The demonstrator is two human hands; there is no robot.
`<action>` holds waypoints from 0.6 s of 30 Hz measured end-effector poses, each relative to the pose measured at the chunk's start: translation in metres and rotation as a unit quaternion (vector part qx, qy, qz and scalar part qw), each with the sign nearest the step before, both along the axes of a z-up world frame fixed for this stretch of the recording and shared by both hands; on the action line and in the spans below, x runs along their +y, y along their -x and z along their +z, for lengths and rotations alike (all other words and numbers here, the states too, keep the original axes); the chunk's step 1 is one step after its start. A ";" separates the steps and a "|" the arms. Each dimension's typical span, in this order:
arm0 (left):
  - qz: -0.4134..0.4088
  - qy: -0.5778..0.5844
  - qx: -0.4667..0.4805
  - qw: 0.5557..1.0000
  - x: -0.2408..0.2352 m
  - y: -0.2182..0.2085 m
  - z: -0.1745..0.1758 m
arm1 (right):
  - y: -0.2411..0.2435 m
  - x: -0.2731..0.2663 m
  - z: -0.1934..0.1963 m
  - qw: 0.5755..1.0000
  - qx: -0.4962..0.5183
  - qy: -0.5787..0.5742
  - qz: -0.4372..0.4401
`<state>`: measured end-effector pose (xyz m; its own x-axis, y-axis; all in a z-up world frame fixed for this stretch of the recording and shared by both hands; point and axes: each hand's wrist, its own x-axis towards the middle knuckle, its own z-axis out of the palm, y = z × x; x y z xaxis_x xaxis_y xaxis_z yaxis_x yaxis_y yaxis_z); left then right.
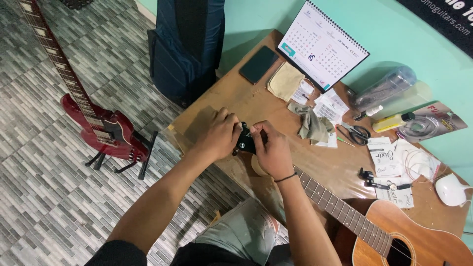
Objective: The person replaces a guitar string on an acoustic guitar. They thread the string through the tuning peg, wind it, and adjust tension by turning the peg. The guitar remains on the table throughout the process.
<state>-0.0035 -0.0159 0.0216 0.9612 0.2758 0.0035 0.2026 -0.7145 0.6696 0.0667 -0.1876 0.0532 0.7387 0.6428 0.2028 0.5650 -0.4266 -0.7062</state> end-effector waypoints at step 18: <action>-0.027 0.053 -0.016 0.998 0.005 -0.007 -0.021 | 0.002 -0.001 0.000 1.000 -0.029 -0.001 -0.005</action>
<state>0.0040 -0.0105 0.0003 0.9747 0.2233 0.0072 0.1429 -0.6480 0.7481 0.0652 -0.1882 0.0529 0.7323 0.6348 0.2466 0.6007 -0.4316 -0.6729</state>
